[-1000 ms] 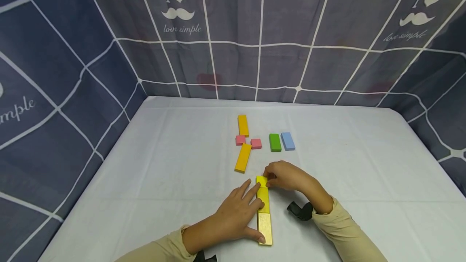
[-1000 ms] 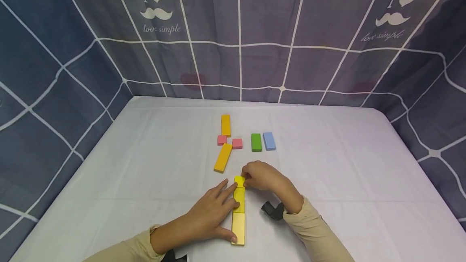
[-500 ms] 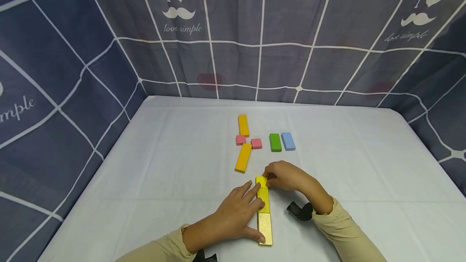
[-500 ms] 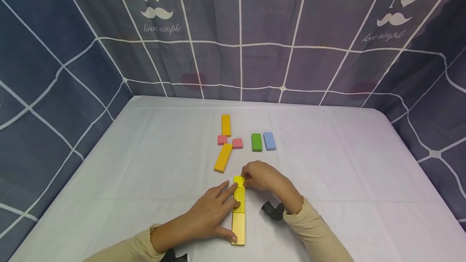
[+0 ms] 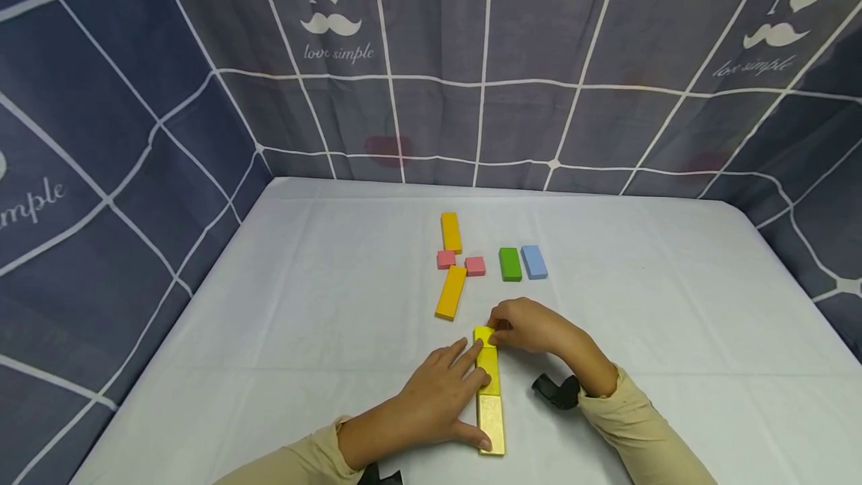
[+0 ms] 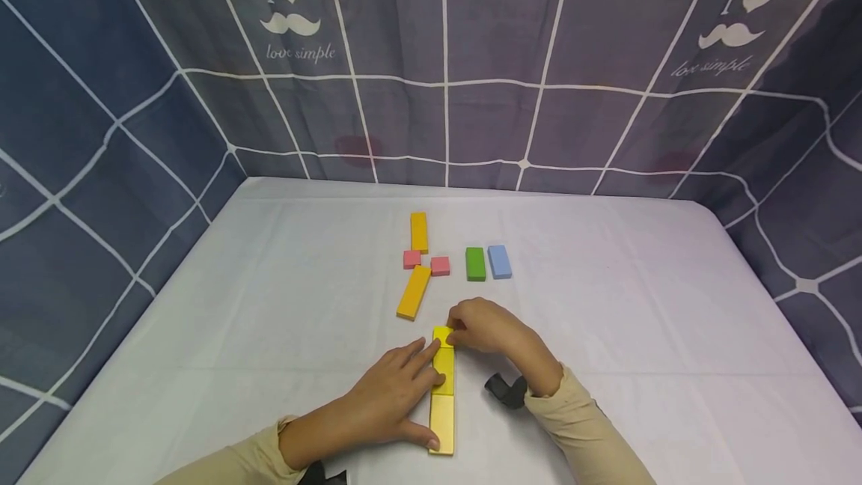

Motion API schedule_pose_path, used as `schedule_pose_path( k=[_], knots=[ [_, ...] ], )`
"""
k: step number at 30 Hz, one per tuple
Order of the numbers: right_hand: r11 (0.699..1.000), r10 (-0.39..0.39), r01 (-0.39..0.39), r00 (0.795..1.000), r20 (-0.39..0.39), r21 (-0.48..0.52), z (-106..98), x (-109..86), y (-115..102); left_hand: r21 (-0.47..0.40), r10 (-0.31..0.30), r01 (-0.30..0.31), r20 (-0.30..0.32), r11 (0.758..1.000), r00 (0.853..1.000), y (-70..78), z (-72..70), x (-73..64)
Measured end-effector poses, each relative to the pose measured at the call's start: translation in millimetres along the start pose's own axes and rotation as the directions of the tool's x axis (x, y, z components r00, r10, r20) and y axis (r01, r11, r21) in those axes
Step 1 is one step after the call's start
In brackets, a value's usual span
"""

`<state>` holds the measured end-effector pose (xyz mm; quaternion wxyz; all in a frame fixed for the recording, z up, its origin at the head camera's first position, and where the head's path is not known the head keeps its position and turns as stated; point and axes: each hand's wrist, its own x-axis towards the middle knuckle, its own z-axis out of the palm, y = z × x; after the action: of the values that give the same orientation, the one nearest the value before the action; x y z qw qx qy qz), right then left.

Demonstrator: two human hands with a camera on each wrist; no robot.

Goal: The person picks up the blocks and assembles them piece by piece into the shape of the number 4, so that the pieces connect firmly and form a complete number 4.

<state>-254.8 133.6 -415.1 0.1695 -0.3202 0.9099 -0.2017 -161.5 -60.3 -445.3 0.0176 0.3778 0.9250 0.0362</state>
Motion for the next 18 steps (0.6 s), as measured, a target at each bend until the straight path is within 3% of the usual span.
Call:
schedule_pose_path(
  k=[9, 13, 18],
  knots=[
    [1.000, 0.024, -0.023, 0.999, -0.025, 0.011, 0, 1.1, 1, 0.002, -0.009, 0.009, 0.006, 1.000, 1.000, -0.2, 0.0, -0.5],
    [0.996, 0.080, -0.085, 0.989, -0.122, -0.037, -1, 1.7, 3, -0.002, -0.006, 0.006, 0.012, 1.000, 1.000, -0.8, 0.0, 0.1],
    [0.983, 0.112, -0.147, 0.956, -0.271, -0.113, -3, 2.3, 9, 0.009, 0.005, -0.005, -0.005, 1.000, 1.000, -1.0, 0.2, -0.3]
  ],
)
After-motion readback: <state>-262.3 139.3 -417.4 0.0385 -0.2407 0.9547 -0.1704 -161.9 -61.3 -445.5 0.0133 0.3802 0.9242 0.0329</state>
